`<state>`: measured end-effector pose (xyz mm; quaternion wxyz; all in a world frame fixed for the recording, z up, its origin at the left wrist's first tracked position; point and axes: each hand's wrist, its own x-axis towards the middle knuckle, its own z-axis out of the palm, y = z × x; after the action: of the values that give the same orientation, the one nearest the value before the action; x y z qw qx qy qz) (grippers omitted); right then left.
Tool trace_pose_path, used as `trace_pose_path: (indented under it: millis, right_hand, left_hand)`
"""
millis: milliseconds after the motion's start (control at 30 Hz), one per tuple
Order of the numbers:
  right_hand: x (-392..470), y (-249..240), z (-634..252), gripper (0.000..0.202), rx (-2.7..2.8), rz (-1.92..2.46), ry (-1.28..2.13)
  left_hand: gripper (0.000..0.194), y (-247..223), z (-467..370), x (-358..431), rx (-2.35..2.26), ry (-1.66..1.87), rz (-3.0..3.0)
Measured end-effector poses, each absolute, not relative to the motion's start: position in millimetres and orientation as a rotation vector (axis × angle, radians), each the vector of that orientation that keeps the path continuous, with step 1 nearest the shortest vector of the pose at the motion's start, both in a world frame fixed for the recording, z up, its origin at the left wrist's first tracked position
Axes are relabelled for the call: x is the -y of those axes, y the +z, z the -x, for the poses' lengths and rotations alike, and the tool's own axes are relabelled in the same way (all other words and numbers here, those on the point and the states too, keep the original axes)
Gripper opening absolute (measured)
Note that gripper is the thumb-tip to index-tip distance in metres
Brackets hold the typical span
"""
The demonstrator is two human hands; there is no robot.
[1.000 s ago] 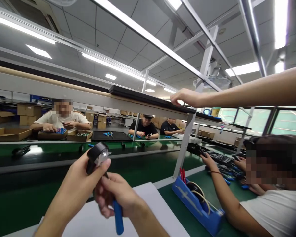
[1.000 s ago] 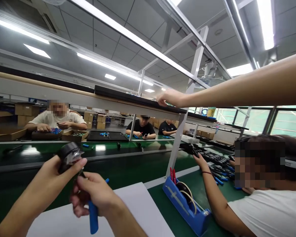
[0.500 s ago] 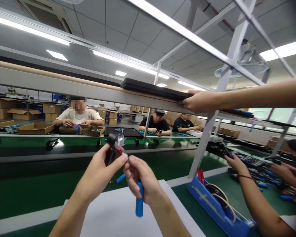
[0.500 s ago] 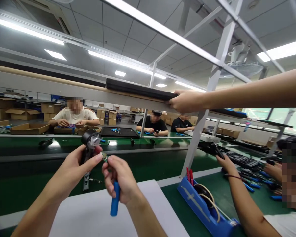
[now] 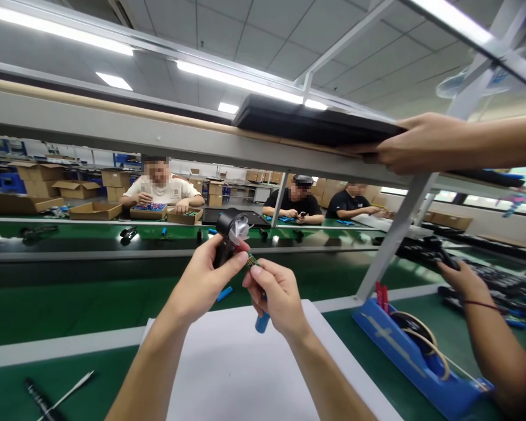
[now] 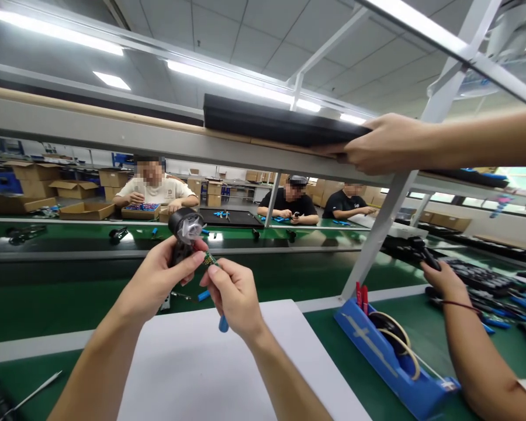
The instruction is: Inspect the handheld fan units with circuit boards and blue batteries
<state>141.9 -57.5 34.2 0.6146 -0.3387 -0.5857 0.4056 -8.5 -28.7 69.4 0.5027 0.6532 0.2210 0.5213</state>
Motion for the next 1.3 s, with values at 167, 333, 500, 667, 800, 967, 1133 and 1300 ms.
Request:
trace_pose_path:
  millis: [167,333,500,667,800,967,1133,1300]
  right_hand:
    - [56.7,34.5,-140.6,0.033,1.330,0.748,0.899]
    - [59.1,36.0,-139.6,0.033,1.301,0.733,0.936]
    - [61.4,35.9,-140.3,0.031,1.281,0.759,0.907]
    - [62.2,36.9,-139.4,0.031,1.265,0.779,0.899]
    - [63.7,36.3,-138.6,0.031,1.285,0.787,0.867]
    - [61.9,33.0,-137.6,0.029,1.282,0.801,0.870]
    - [60.4,32.6,-135.1,0.028,1.271,0.796,0.873]
    - [61.2,34.1,-133.6,0.028,1.270,0.795,0.921]
  left_hand:
    - [0.031,68.6,10.2,27.2,-0.326,1.032,-1.311]
    - [0.029,66.2,9.5,21.1,-0.180,1.002,-1.196]
    - [0.027,63.7,7.7,15.6,-0.157,1.045,-1.165]
    - [0.033,62.0,10.5,13.0,-0.166,1.048,-1.199]
    - [0.038,63.0,12.7,11.9,-0.166,1.030,-1.224]
    - [0.038,63.6,14.0,10.3,-0.187,1.038,-1.239]
    - [0.036,62.6,15.4,9.3,-0.178,1.036,-1.253]
    - [0.035,61.8,16.6,8.6,-0.183,1.042,-1.285]
